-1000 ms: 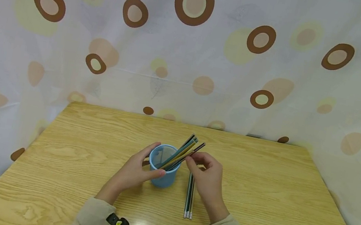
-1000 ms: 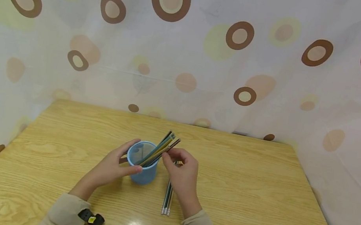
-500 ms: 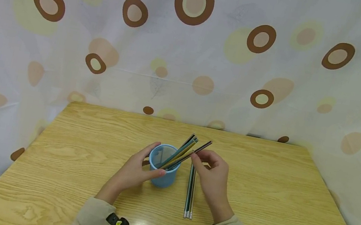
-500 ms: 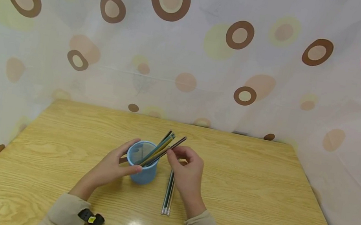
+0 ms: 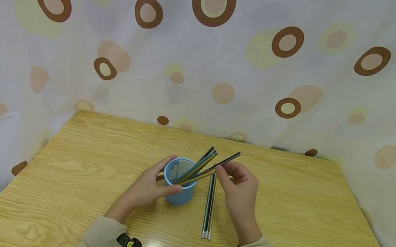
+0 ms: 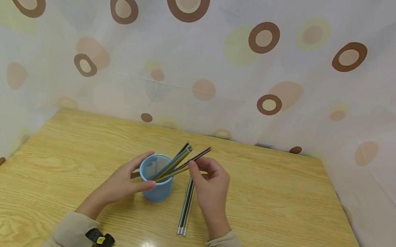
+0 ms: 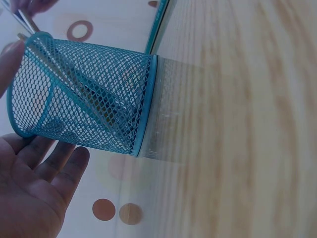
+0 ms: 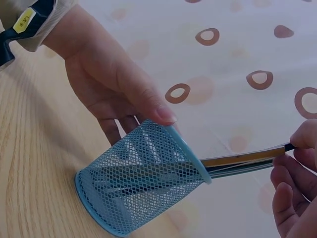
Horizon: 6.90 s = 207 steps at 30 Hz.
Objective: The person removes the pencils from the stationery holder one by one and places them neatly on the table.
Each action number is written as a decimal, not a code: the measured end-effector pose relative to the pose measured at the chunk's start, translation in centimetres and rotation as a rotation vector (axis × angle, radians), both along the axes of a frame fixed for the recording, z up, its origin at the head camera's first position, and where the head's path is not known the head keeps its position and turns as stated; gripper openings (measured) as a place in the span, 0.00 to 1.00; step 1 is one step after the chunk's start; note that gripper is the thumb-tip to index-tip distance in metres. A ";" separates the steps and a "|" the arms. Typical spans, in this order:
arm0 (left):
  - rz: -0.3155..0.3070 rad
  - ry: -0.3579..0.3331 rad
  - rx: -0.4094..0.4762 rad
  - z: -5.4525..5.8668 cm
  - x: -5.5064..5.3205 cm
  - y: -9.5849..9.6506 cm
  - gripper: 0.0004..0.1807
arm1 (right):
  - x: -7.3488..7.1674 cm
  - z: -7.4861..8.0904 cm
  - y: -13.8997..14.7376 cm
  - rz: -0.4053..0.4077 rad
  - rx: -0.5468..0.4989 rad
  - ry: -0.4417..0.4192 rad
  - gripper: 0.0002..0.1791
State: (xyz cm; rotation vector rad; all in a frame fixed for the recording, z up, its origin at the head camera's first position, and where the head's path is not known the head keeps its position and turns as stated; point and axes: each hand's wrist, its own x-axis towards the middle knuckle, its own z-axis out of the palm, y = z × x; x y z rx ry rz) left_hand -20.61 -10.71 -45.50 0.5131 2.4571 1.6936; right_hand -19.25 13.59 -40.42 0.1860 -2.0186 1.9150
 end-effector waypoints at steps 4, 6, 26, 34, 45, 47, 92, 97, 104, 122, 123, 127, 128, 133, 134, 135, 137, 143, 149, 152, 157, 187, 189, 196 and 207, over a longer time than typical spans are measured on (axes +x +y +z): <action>-0.006 0.002 0.014 0.0 0.0 0.0 0.47 | -0.1 -0.1 0.2 0.009 -0.020 0.042 0.06; -0.008 0.001 0.018 0.0 -0.1 0.0 0.46 | 0.0 0.1 0.2 0.009 -0.025 0.060 0.07; 0.004 -0.005 0.014 0.6 0.2 0.2 0.47 | 0.5 2.2 0.7 -0.069 -0.150 0.203 0.09; 0.019 -0.016 0.015 0.0 -0.1 0.2 0.48 | 0.6 2.6 1.2 -0.051 -0.206 0.273 0.07; 0.013 -0.025 0.011 1.2 0.5 0.5 0.47 | 1.0 3.4 1.4 -0.062 -0.303 0.332 0.08; 0.009 -0.020 0.010 0.7 0.2 0.4 0.48 | 1.0 3.5 1.4 -0.058 -0.312 0.341 0.09; -0.010 -0.005 0.032 0.6 0.3 0.2 0.47 | 0.6 -1.1 2.0 -0.145 -0.056 -0.007 0.10; -0.013 -0.028 0.036 2.2 1.1 0.5 0.47 | 0.5 -1.8 2.2 -0.145 -0.033 -0.054 0.11; -0.016 -0.030 0.030 2.7 1.3 0.5 0.46 | 0.1 -2.7 2.3 -0.146 -0.001 -0.110 0.11; -0.006 0.001 0.020 0.2 -0.1 0.2 0.47 | -0.3 -4.6 2.7 -0.138 0.141 -0.283 0.10; -0.005 -0.005 0.019 0.3 0.0 0.3 0.47 | -0.4 -4.7 2.7 -0.137 0.149 -0.291 0.10; -0.008 -0.025 0.024 1.8 0.8 0.4 0.47 | -0.5 -5.2 2.7 -0.142 0.190 -0.312 0.10; -0.009 -0.022 0.026 2.2 1.0 0.5 0.46 | -0.5 -5.4 2.7 -0.141 0.203 -0.317 0.10; -0.019 -0.006 0.039 3.3 1.8 0.4 0.45 | -0.7 -5.9 2.8 -0.124 0.242 -0.369 0.10; -0.020 -0.004 0.041 3.4 1.8 0.4 0.45 | -0.6 -6.0 2.8 -0.118 0.243 -0.380 0.11; -0.021 -0.010 0.044 3.5 1.8 0.4 0.45 | -0.7 -6.1 2.8 -0.113 0.243 -0.390 0.11; -0.019 -0.019 0.046 3.5 1.8 0.4 0.46 | -0.7 -6.2 2.8 -0.102 0.246 -0.404 0.11; -0.007 -0.020 0.031 2.9 1.5 0.5 0.46 | -0.9 -6.7 2.6 -0.105 0.241 -0.431 0.10; 0.008 -0.012 0.014 1.5 0.9 0.5 0.46 | -1.0 -7.1 2.5 -0.128 0.261 -0.435 0.11; 0.003 -0.008 0.017 1.0 0.6 0.3 0.47 | -1.1 -7.3 2.4 -0.142 0.286 -0.428 0.11; -0.009 0.001 0.018 0.1 0.1 0.0 0.48 | -1.2 -7.6 2.5 -0.161 0.340 -0.415 0.10; -0.010 0.011 0.008 -0.2 -0.1 0.0 0.48 | -1.1 -7.7 2.5 -0.158 0.534 -0.369 0.08; -0.010 0.014 0.008 -0.1 -0.1 0.0 0.48 | -1.2 -7.8 2.5 -0.159 0.553 -0.370 0.09; -0.007 0.010 0.008 -0.1 -0.1 0.0 0.47 | -1.4 -8.2 2.5 -0.158 0.570 -0.362 0.09; -0.009 -0.001 0.021 0.3 0.1 0.1 0.47 | -1.4 -8.2 2.4 -0.151 0.576 -0.354 0.09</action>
